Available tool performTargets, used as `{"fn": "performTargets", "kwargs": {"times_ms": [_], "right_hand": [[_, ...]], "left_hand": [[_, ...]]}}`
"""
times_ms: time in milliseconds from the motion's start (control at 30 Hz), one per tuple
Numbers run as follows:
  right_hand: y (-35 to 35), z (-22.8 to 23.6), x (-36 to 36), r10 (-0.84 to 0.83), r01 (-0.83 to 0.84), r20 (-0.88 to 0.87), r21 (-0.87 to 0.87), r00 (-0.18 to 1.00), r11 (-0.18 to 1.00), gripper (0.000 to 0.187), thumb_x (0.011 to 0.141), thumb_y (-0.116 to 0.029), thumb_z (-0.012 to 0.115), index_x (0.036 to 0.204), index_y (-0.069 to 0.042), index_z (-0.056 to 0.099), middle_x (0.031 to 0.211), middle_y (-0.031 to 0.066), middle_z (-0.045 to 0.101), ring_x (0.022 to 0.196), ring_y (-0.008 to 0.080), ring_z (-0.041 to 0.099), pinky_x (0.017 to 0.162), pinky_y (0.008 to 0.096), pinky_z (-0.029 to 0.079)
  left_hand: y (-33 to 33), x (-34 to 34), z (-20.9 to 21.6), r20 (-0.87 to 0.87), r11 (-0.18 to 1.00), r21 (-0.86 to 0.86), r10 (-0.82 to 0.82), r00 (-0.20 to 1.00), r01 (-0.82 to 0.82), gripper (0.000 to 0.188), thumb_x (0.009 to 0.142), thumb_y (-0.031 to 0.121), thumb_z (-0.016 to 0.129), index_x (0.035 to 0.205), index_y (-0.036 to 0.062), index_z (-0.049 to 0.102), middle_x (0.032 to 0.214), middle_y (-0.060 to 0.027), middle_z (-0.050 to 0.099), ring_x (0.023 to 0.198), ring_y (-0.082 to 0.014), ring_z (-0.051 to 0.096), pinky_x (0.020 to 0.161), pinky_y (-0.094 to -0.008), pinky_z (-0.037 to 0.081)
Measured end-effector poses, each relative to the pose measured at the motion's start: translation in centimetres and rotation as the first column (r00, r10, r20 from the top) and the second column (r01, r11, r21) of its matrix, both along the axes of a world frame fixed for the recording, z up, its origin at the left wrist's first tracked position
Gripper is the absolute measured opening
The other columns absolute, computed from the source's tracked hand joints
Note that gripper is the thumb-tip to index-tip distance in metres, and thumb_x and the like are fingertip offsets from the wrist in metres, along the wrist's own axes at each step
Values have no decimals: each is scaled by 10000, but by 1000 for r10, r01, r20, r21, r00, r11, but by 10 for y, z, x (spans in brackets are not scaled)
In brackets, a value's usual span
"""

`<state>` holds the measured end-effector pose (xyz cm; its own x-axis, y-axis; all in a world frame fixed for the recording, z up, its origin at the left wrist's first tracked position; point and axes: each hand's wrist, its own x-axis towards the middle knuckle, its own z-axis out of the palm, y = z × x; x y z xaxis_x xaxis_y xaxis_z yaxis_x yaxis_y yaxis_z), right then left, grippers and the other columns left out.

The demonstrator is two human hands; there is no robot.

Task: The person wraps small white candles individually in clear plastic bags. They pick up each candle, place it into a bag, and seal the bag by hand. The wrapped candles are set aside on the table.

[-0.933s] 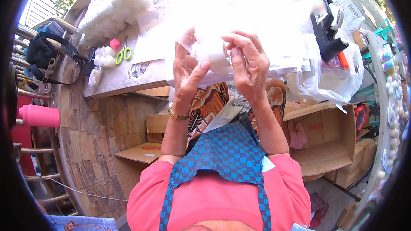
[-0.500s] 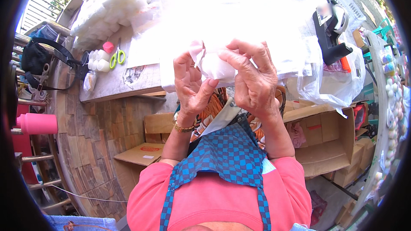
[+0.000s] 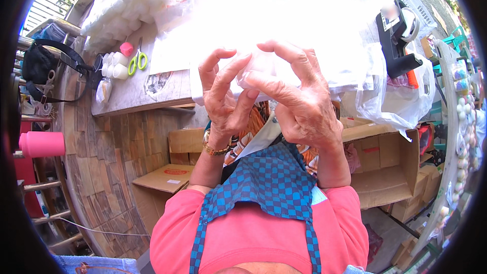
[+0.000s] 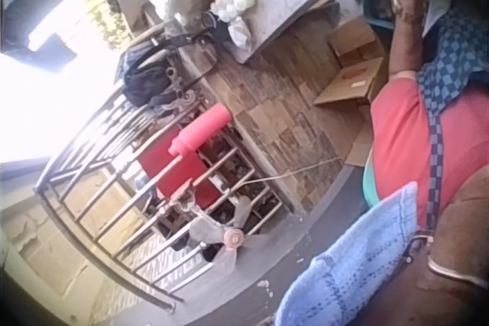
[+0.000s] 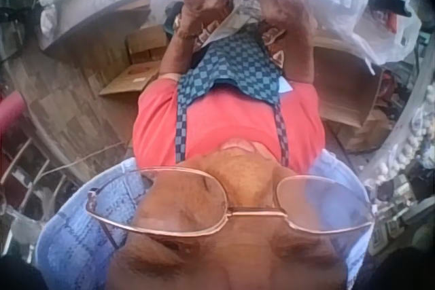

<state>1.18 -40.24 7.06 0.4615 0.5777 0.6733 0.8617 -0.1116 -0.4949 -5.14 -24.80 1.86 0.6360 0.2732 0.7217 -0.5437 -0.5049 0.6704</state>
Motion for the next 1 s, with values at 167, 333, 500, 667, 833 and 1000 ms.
{"fn": "performTargets", "kwargs": {"times_ms": [167,333,500,667,833,1000], "right_hand": [[-4,3,-11,1,4,-111,44,994,999,477,681,77,543,1061,-134,738,1288,190,588,1182,350,559,969,457,452],[-7,-8,-9,55,-35,-134,145,989,989,247,847,14,597,1048,-94,692,1292,263,585,1179,334,587,950,411,481],[-11,-14,-9,96,-52,-206,211,974,976,103,913,-52,634,1010,-66,603,1305,337,544,1214,364,575,943,425,503],[-8,-15,-2,100,-63,-121,276,988,959,97,911,-67,645,980,-55,578,1344,335,505,1264,404,528,1000,508,475],[-8,-12,0,133,-72,-166,333,977,940,194,879,-92,687,1040,-57,584,1365,317,483,1276,409,512,990,526,489],[-16,-3,9,76,-75,-3,164,997,984,348,834,-86,721,1156,-90,590,1393,293,465,1267,406,520,959,527,518]], "left_hand": [[3,-1,3,79,967,225,108,991,-123,414,776,214,766,1169,103,704,1227,-122,508,1173,-319,485,993,-479,425],[-2,-2,14,136,912,346,184,973,-220,399,722,195,763,1115,129,741,1129,-81,575,1121,-324,507,1113,-573,293],[-7,-2,23,116,891,385,212,970,-241,424,690,168,746,1113,131,747,1106,-81,581,1113,-311,517,1164,-587,177],[-9,0,25,110,877,419,206,972,-234,423,688,162,737,1110,132,748,1093,-84,582,1107,-309,528,1168,-597,146],[-9,1,24,111,889,409,179,978,-208,402,697,166,722,1098,154,734,1090,-58,567,1124,-303,529,1144,-674,71],[-10,2,25,112,892,410,159,981,-191,378,706,179,711,1083,169,729,1075,-35,563,1133,-290,531,1123,-724,36]]}}
